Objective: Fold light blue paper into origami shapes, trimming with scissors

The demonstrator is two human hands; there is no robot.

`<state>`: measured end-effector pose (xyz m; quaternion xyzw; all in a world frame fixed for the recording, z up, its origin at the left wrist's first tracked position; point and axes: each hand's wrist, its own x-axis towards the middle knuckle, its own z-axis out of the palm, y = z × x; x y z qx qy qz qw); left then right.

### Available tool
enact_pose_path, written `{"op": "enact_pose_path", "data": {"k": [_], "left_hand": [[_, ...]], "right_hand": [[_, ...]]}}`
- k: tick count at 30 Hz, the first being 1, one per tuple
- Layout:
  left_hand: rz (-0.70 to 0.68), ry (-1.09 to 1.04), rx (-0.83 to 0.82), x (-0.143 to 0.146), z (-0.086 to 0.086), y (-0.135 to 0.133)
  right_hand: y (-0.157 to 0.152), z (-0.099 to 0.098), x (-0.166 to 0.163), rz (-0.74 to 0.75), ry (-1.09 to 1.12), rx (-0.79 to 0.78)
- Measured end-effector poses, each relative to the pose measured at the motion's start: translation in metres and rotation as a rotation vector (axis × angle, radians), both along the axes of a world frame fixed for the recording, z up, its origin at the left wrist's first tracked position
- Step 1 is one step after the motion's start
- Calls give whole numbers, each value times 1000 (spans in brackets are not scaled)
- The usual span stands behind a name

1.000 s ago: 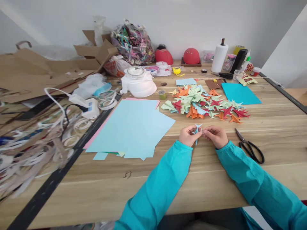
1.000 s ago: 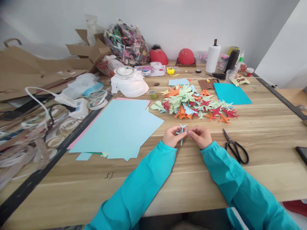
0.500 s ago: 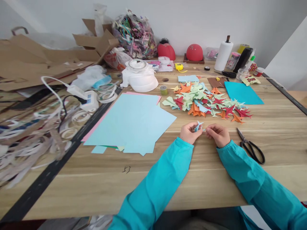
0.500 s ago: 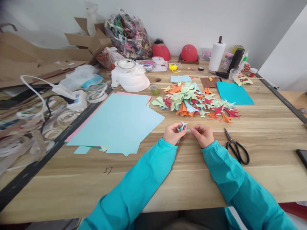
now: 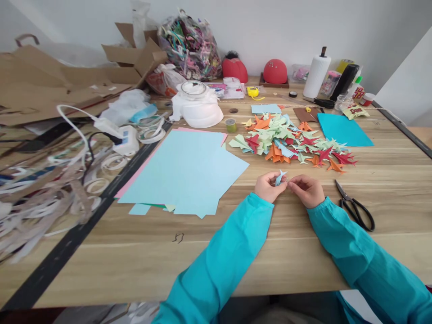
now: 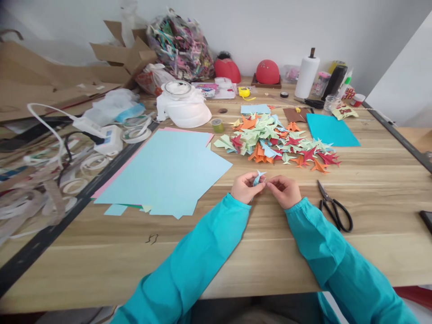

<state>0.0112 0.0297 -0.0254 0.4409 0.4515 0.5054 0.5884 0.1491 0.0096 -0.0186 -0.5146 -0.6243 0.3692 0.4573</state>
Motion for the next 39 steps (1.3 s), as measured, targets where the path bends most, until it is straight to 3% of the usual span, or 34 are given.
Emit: {"op": "enact_pose_path", "data": {"k": [9,21,25,31,39], "left_hand": [[-26,34,-18,-2,10,-4],[15,85,51,1,3,-4],[32,112,65,1,3,-4],[30,76,13,1,6,-3],[34,-22,-48,1,8,-3]], "right_hand": [[-4,2,0,-14,-206,122],[-5,2,1,-53,-428,277],[-5,-2,3,-85,-534,393],[-5,0,8,19,-786,656],[-7,4,14,142,-903,663]]}}
